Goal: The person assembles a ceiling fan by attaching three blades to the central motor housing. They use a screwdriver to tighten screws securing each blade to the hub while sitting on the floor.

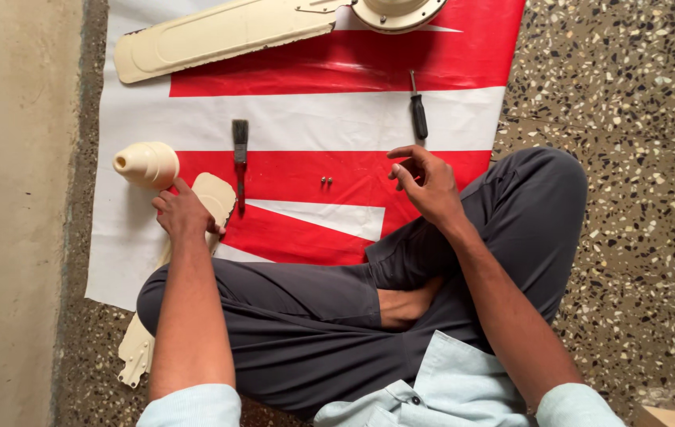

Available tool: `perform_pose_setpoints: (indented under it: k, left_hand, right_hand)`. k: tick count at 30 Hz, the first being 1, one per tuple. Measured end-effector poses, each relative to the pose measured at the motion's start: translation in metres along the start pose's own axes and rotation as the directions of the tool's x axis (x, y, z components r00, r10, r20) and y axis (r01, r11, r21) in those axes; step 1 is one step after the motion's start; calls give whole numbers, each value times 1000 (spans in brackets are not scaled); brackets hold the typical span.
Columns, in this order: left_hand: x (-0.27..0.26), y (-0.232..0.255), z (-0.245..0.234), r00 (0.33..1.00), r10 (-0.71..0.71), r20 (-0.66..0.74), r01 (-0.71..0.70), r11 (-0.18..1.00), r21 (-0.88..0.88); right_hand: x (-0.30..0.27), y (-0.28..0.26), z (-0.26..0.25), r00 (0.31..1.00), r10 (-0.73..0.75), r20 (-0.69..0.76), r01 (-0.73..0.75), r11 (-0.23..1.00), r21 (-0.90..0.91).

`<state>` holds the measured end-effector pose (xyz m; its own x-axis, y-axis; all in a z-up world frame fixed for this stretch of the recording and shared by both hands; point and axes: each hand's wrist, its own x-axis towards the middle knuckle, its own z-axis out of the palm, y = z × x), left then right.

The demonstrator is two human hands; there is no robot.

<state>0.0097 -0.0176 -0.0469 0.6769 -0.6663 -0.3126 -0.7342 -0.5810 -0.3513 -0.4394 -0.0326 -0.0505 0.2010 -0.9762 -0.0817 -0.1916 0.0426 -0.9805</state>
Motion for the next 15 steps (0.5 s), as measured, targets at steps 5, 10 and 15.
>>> perform_pose_setpoints:
  k: [5, 10, 15]
  left_hand:
    - [15, -8, 20, 997, -31, -72, 32, 999, 4]
    - [37, -1, 44, 970, -64, -235, 38, 993, -116]
    - [36, -4, 60, 958, -45, -282, 9, 992, -128]
  right_hand:
    - [0, 1, 5, 1000, -2, 27, 3, 999, -44]
    - [0, -1, 2, 998, -49, 27, 52, 995, -86]
    - [-4, 5, 4, 1000, -17, 13, 18, 996, -92]
